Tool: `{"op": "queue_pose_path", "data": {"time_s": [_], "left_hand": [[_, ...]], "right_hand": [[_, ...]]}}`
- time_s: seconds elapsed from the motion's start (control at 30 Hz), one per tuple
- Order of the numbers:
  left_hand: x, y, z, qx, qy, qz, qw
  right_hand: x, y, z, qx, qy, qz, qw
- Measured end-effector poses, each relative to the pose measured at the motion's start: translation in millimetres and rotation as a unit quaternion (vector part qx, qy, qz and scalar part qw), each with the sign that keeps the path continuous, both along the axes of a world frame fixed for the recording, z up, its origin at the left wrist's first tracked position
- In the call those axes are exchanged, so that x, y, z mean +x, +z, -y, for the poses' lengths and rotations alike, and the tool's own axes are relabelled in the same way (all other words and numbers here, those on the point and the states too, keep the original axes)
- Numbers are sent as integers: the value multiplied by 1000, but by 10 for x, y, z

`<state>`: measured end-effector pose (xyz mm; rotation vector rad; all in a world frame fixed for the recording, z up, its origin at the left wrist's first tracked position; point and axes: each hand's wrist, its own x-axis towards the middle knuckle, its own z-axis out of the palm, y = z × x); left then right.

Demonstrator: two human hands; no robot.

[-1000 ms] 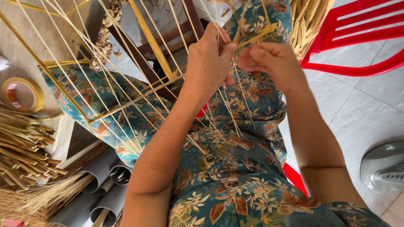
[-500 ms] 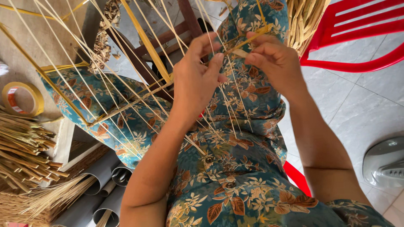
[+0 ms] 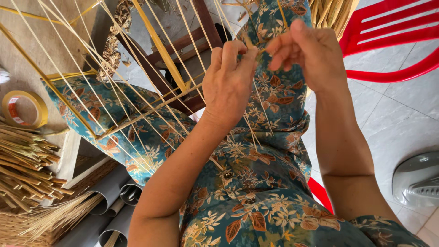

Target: The person sits and ties thin bamboo strips across a yellow bamboo frame, twisting and knotting the strips to form a woven lattice. They then gather a bundle of dried palm leaves on their lap and trim the leaves with yellow-handled scissors.

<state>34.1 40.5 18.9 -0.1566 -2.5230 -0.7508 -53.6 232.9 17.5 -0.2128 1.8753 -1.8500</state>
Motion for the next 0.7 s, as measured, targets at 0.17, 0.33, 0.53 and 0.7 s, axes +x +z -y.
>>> {"op": "queue_pose_path", "data": {"time_s": [0.17, 0.33, 0.53, 0.7], "left_hand": [[-37, -23, -24, 32, 10, 35, 999], [14, -2, 36, 132, 17, 72, 988], [-108, 2, 214, 328, -26, 302, 895], [-349, 22, 204, 568, -114, 383, 720]], "right_hand": [[181, -280, 121, 25, -8, 20, 999], [190, -491, 182, 31, 46, -126, 990], [195, -84, -96, 69, 61, -6, 996], [98, 285, 70, 55, 88, -71, 992]]}}
